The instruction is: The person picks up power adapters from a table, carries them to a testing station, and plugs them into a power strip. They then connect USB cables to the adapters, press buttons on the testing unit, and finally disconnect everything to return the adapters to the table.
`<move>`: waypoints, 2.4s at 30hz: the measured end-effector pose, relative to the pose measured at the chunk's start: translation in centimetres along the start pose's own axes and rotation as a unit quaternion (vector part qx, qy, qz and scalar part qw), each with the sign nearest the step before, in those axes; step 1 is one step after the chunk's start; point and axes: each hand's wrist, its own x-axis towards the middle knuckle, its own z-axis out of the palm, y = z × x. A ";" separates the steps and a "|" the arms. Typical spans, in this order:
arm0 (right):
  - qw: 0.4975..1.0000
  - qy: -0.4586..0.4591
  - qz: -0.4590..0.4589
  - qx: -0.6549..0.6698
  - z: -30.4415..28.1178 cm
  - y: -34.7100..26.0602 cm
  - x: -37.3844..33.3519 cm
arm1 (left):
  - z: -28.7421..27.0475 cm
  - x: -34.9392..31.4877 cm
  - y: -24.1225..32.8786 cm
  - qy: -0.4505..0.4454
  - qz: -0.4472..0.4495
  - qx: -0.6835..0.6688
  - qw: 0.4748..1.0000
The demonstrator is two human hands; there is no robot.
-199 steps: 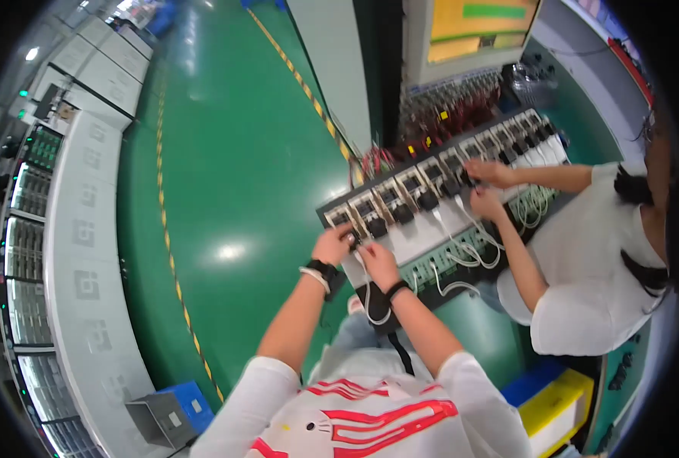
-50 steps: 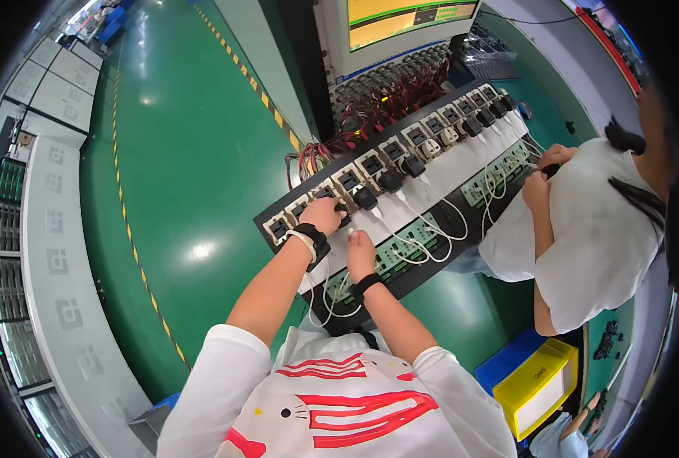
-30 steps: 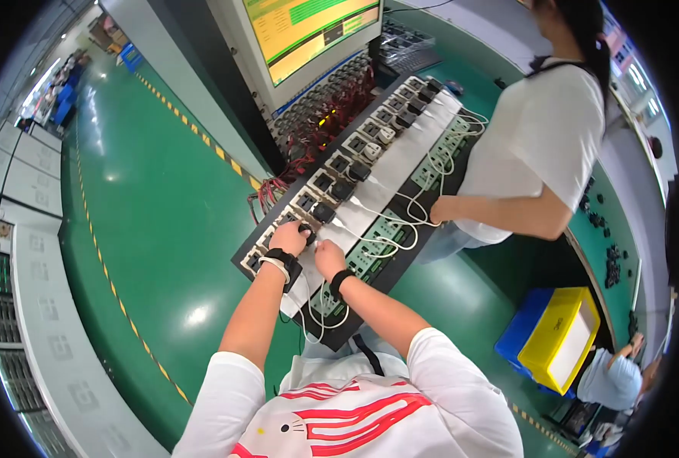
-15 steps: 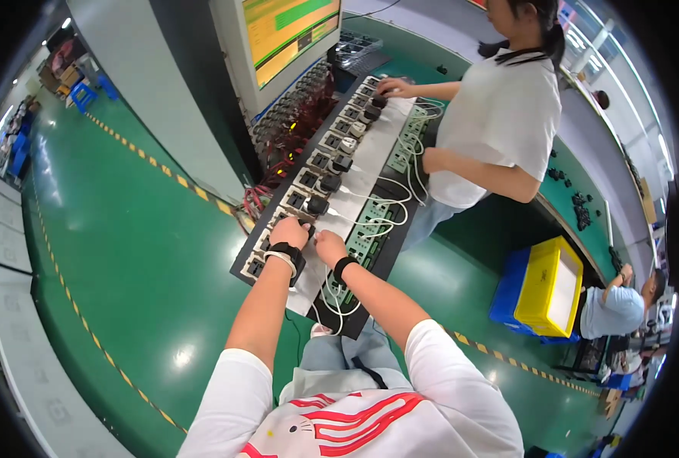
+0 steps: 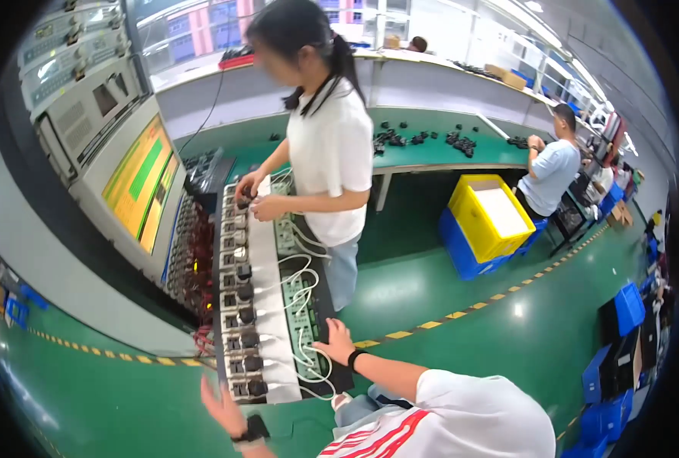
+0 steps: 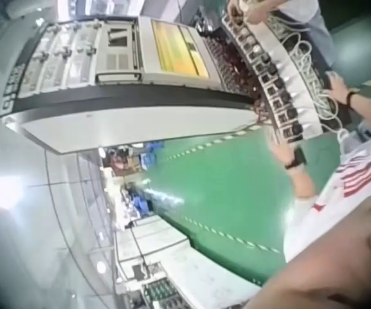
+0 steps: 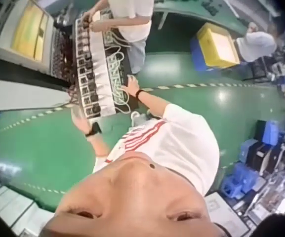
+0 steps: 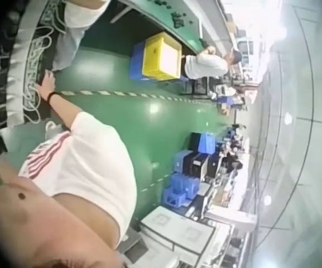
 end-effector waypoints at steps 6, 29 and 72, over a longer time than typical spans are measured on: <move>0.961 0.022 0.274 -0.008 2.2 0.8 3.7 | -4.6 -10.4 0.6 -0.077 -0.069 0.160 0.982; 0.874 -0.433 0.213 0.054 -6.4 2.9 10.1 | 31.2 -10.6 20.8 -0.308 0.042 0.075 0.947; 0.804 -0.485 0.259 -0.226 -31.6 56.5 22.9 | 78.5 4.4 7.2 -0.506 -0.128 0.077 0.850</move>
